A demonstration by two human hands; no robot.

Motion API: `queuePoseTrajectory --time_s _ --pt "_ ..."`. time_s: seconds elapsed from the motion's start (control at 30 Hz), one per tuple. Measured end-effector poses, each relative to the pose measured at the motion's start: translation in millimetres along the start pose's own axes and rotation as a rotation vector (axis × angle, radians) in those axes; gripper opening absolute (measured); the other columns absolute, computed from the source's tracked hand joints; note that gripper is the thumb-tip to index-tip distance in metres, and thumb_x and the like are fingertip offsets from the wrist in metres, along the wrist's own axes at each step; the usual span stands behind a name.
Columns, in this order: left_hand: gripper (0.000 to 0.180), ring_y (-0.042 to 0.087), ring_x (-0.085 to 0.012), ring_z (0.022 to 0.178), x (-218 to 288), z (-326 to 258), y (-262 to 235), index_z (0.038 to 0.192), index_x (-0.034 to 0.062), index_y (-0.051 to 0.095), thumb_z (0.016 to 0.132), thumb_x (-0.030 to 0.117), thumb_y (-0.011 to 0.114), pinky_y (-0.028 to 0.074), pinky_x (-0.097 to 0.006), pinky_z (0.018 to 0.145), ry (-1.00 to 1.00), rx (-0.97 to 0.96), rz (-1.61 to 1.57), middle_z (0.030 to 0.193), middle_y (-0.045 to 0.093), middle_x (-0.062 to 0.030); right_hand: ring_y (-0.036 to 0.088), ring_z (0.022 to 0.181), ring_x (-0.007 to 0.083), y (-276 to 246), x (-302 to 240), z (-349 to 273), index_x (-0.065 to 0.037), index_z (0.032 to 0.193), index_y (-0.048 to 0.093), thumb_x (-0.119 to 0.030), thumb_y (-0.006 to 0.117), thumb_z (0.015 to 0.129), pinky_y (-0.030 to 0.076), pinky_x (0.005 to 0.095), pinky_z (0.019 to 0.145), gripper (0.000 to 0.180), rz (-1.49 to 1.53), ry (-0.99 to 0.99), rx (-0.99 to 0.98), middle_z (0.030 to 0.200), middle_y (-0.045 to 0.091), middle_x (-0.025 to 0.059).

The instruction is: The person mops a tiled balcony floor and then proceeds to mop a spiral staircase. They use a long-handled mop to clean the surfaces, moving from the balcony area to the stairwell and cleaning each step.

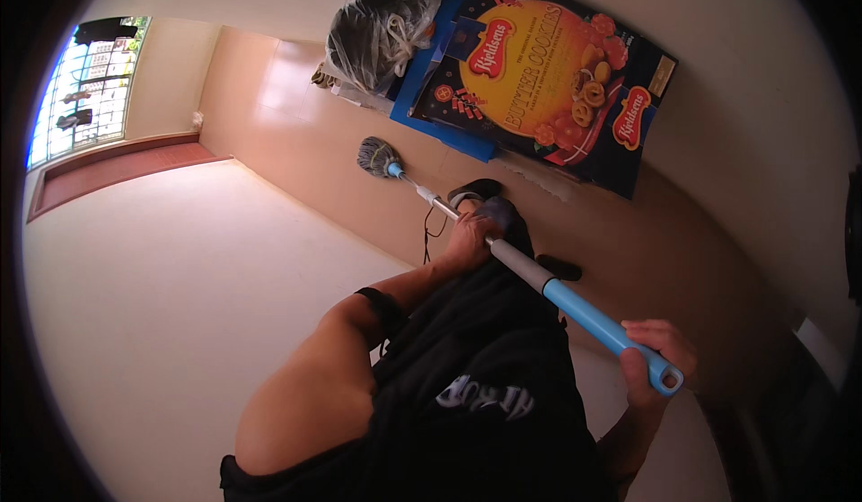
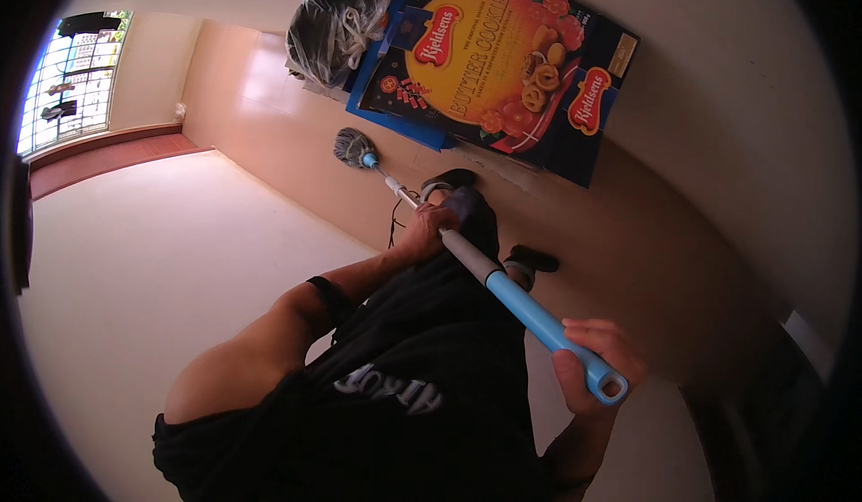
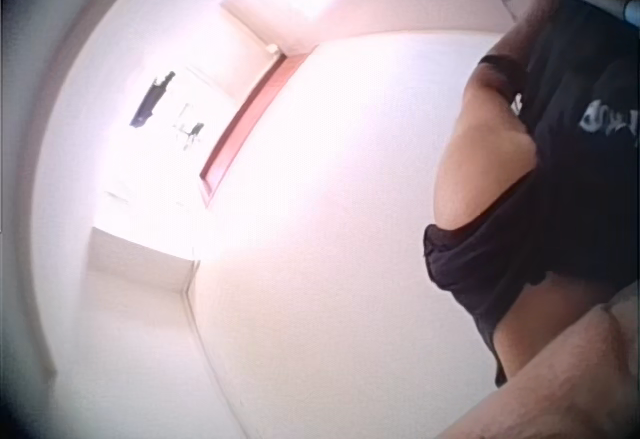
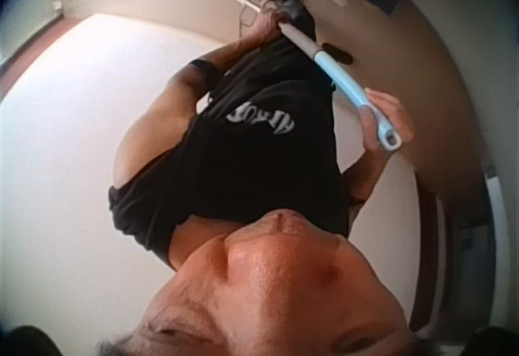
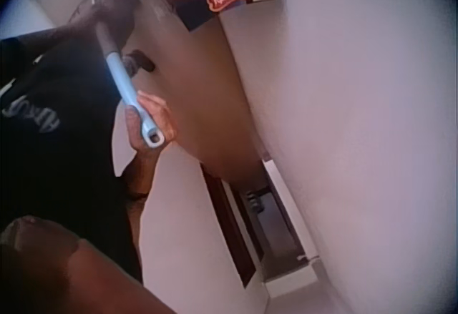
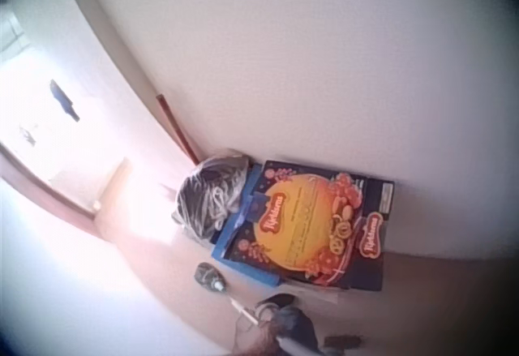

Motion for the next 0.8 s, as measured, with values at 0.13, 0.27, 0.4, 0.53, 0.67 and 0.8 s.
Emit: queuePoseTrajectory --time_s 0.13,0.27,0.4,0.53,0.67,0.8 --pt "0.013 0.065 -0.0319 0.085 35 -21 64 0.075 0.0104 0.067 0.063 0.01 0.074 0.047 -0.041 0.082 -0.099 0.074 0.076 0.081 0.068 -0.01 0.07 0.074 0.0252 -57 43 -24 0.0 0.086 0.068 -0.015 0.076 0.075 0.055 0.0312 0.064 0.02 0.053 0.028 -0.142 0.084 0.07 0.0167" --pt "0.013 0.064 -0.0322 0.085 67 -47 127 0.074 0.0093 0.067 0.067 0.013 0.077 0.049 -0.042 0.082 -0.2 0.067 0.13 0.081 0.067 -0.0108 0.07 0.075 0.0257 -109 71 -68 0.0 0.088 0.069 -0.012 0.078 0.075 0.055 0.0319 0.065 0.02 0.087 -0.008 -0.23 0.086 0.071 0.0172" --pt "0.015 0.064 -0.03 0.093 116 -45 192 0.077 0.0121 0.069 0.062 0.012 0.072 0.047 -0.04 0.089 -0.257 0.048 0.111 0.085 0.067 -0.0085 0.071 0.075 0.0268 -183 100 -98 0.0 0.09 0.069 -0.012 0.079 0.074 0.056 0.0326 0.066 0.022 0.077 -0.029 -0.22 0.088 0.071 0.018" --pt "0.017 0.063 -0.0309 0.092 182 -16 258 0.079 0.0125 0.07 0.063 0.013 0.076 0.048 -0.042 0.086 -0.229 0.033 0.152 0.086 0.067 -0.0092 0.071 0.075 0.0267 -272 135 -107 0.0 0.09 0.069 -0.014 0.08 0.074 0.056 0.0316 0.066 0.024 0.064 0.003 -0.174 0.089 0.071 0.0182" --pt "0.017 0.064 -0.0311 0.091 251 24 331 0.08 0.015 0.07 0.064 0.013 0.072 0.048 -0.043 0.087 -0.188 -0.077 0.139 0.084 0.068 -0.0072 0.069 0.071 0.0237 -371 169 -115 -0.001 0.09 0.069 -0.017 0.079 0.075 0.053 0.0292 0.062 0.024 0.052 0.074 -0.095 0.088 0.072 0.0179" --pt "0.018 0.065 -0.0296 0.089 324 53 396 0.082 0.0147 0.071 0.064 0.011 0.072 0.048 -0.042 0.085 -0.095 -0.144 0.09 0.086 0.07 -0.0061 0.068 0.069 0.0231 -469 189 -137 -0.001 0.088 0.069 -0.021 0.077 0.074 0.051 0.0308 0.062 0.026 -0.003 0.105 0.02 0.085 0.071 0.0172"
Point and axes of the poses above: each hand's wrist, its own z-axis towards the middle knuckle, its own y-axis out of the palm, x = y × z, the point moved 5 cm from there along z, towards the middle knuckle
